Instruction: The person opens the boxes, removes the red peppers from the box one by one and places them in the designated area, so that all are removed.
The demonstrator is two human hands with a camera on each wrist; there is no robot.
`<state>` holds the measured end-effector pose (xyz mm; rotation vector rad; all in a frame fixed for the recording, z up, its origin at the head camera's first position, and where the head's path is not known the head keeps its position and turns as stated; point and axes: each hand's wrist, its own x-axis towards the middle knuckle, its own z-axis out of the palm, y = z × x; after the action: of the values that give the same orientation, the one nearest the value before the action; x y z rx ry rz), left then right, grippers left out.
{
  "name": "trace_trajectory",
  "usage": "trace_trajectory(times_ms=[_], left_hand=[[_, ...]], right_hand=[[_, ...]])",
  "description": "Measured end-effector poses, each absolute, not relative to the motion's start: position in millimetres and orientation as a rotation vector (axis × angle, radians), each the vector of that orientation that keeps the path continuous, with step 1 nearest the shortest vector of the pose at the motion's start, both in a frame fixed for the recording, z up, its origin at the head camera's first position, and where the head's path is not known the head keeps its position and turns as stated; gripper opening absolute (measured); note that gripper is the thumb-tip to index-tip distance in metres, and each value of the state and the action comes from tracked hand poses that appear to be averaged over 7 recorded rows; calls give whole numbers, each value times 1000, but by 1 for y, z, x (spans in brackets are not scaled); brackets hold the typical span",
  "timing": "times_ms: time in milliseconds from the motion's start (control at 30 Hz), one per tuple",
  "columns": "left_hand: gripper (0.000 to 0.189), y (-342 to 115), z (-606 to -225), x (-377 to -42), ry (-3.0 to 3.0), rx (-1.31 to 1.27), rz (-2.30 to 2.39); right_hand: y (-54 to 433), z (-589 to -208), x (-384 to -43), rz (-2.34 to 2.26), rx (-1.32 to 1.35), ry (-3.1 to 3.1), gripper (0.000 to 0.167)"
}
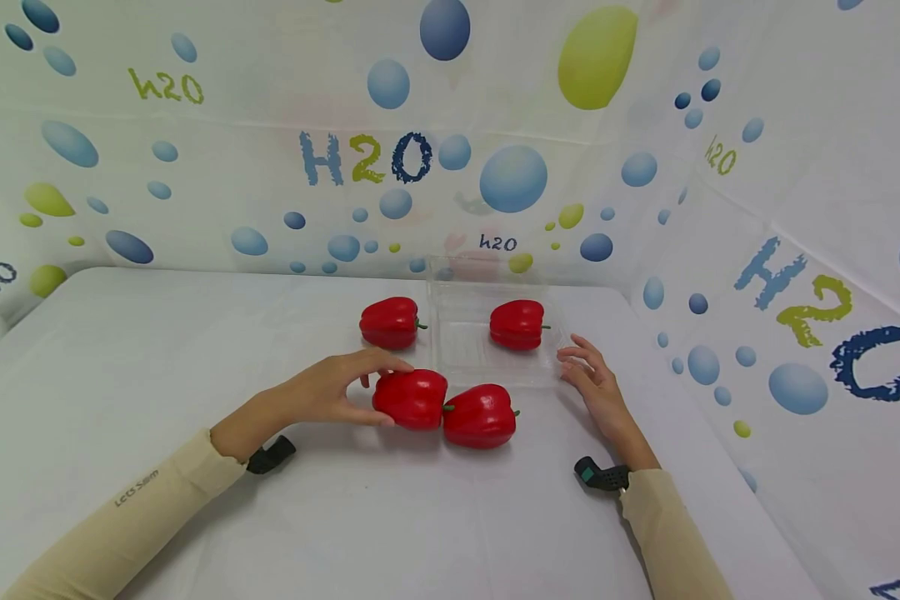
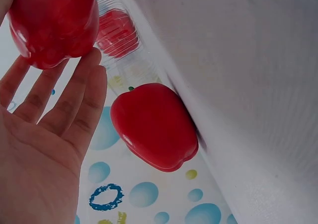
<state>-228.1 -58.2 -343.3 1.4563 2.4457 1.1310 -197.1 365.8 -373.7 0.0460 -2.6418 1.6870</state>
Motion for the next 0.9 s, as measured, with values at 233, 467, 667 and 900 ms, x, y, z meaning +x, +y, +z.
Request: trace_trajectory(times_ms=[233, 467, 667, 900], left_hand=[[65, -59, -345, -229, 2402, 1408, 1120], [67, -60, -346, -229, 2361, 1353, 1113], [67, -61, -347, -229, 2332, 1328, 1109], [66, -62, -348, -229, 2299, 1314, 1085]], right_hand=[[365, -372, -197, 1688, 56, -2633, 42], [364, -371, -197, 1699, 55, -2635, 42], [365, -373, -197, 1698, 59, -2639, 42], [365, -374, -197, 1725, 55, -2622, 43]])
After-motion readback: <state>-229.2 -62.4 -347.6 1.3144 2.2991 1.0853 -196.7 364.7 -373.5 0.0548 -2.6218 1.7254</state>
